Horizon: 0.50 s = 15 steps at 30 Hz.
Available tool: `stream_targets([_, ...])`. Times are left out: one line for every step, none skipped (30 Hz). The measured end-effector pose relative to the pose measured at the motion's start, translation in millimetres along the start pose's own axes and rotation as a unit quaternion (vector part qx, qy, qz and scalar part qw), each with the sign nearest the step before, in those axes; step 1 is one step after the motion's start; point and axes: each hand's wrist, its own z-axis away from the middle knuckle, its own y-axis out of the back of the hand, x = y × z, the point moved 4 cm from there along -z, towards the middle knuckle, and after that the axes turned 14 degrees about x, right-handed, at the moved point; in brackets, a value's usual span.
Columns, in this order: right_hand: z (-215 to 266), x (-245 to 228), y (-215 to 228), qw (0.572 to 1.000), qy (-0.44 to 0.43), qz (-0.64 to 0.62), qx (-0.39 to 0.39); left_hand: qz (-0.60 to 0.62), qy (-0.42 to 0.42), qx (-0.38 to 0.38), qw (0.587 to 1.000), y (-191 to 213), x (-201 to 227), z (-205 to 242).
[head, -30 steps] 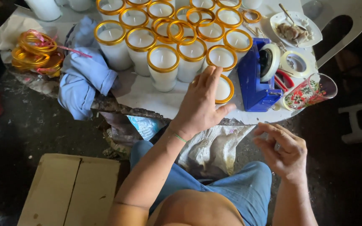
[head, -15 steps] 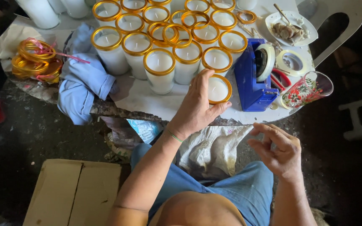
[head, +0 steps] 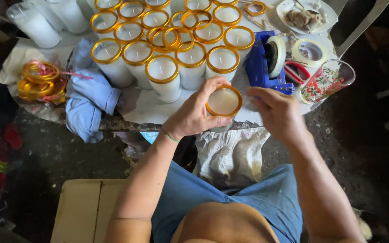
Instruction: The person places gold rings onto the rims of white candles and adjusts them by hand. They repeatedly pick up candles, fit the rings, and set the finished items back on the table.
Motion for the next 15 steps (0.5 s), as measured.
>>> stream_targets([-5, -1, -11, 0.999, -0.034, -0.022, -0.029, 0.024, -0.005, -0.019, 1.0, 2, 0, -2])
stream_targets([-3, -1, -11, 0.999, -0.031, -0.024, -0.028, 0.021, -0.007, -0.018, 1.0, 5, 1, -3])
stream_targets([-1, 1, -13, 0.994, -0.085, -0.06, -0.041, 0.027, -0.01, -0.022, 0.999, 9, 2, -3])
stream_targets([0, 4, -16, 0.984, -0.137, -0.098, -0.058, 0.033, -0.011, -0.022, 0.999, 14, 3, -3])
stream_targets([2, 1, -14, 0.984, -0.133, -0.102, -0.06, 0.029, -0.012, -0.018, 0.999, 14, 1, 6])
stream_targets([6, -2, -11, 0.985, -0.133, -0.084, -0.064, -0.034, -0.018, 0.065, 0.997, 19, -4, 15])
stream_targets([9, -4, -9, 0.987, -0.133, -0.067, -0.067, -0.096, -0.024, 0.148, 0.984, 25, -7, 24])
stream_targets([12, -11, -10, 0.986, -0.132, -0.069, -0.07, -0.098, -0.023, 0.15, 0.984, 13, 0, 30])
stream_targets([14, -19, -11, 0.988, -0.126, -0.057, -0.063, -0.12, -0.033, 0.174, 0.977, 3, 8, 37])
stream_targets([17, -26, -10, 0.99, -0.121, -0.043, -0.061, -0.139, -0.04, 0.2, 0.969, -8, 15, 46])
stream_targets([23, -31, -12, 0.989, -0.122, -0.043, -0.068, -0.139, -0.035, 0.205, 0.968, -15, 8, 44])
stream_targets([28, -37, -13, 0.991, -0.112, -0.043, -0.063, -0.15, 0.005, 0.254, 0.956, -18, -2, 44])
stream_targets([34, -43, -14, 0.992, -0.102, -0.043, -0.059, -0.161, 0.045, 0.301, 0.939, -20, -11, 45])
stream_targets([37, -48, -16, 0.992, -0.1, -0.045, -0.064, -0.161, 0.047, 0.307, 0.937, -17, -12, 43])
stream_targets([38, -54, -16, 0.996, -0.08, -0.014, -0.046, -0.143, 0.057, 0.298, 0.942, -15, -15, 40])
